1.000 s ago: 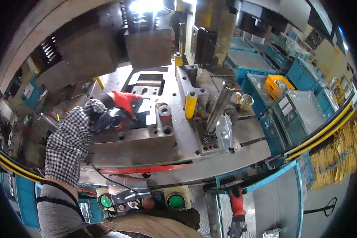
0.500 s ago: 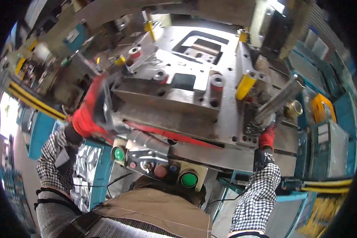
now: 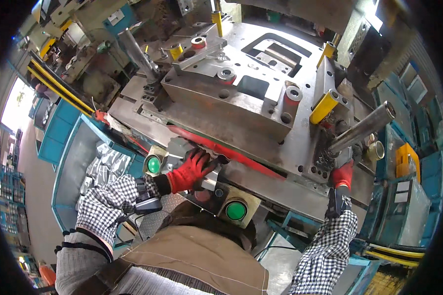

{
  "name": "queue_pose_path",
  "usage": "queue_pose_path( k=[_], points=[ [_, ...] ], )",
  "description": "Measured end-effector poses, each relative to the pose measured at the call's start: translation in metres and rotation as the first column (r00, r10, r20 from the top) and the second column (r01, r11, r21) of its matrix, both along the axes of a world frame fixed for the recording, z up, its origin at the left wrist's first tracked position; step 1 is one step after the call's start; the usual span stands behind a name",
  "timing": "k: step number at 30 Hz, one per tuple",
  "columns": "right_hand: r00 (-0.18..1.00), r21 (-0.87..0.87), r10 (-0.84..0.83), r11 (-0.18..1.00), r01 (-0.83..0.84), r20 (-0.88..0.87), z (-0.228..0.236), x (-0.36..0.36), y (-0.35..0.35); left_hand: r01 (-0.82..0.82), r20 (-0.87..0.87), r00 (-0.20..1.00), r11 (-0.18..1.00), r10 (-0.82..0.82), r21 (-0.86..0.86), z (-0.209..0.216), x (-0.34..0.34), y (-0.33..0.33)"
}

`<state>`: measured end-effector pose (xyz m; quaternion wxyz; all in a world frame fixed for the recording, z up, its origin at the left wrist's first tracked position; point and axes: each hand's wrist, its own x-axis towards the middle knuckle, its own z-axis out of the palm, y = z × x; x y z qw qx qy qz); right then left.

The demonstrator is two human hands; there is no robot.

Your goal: Operating a large industrial metal press to stamp metal components.

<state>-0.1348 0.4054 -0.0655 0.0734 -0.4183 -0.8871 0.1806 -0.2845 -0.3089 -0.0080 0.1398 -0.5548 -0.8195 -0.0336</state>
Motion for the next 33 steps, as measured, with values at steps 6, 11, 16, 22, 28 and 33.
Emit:
queue_pose_path(
  k=[6,11,16,22,28,33],
  points=[
    [0.992,0.106,-0.022,0.994,0.035,-0.123,0.027,0.009,-0.053,-0.050,0.075,0.996,0.998,0.053,-0.047,-0.015,0.001,-0.015],
    [0.870,-0.116,-0.121,0.990,0.074,-0.477,0.058,0.091,-0.053,-0.011,0.104,0.994,0.986,0.029,-0.167,0.009,-0.021,-0.026],
    [0.804,-0.369,-0.107,0.918,-0.146,-0.585,0.090,0.210,-0.101,0.001,0.197,0.980,0.989,0.028,-0.145,0.019,-0.050,-0.059],
    [0.768,-0.454,0.247,0.685,-0.569,-0.591,0.251,0.183,-0.285,0.060,0.374,0.927,0.994,-0.022,-0.091,0.033,-0.076,-0.067],
    [0.423,-0.076,0.625,0.503,-0.861,-0.656,0.323,-0.006,-0.354,0.089,0.397,0.915,0.996,-0.074,-0.017,0.030,-0.089,-0.069],
    [0.345,0.024,0.785,0.416,-0.909,-0.514,0.345,-0.206,-0.347,0.048,0.382,0.924,0.998,-0.029,-0.040,0.024,-0.089,-0.084]
  ],
)
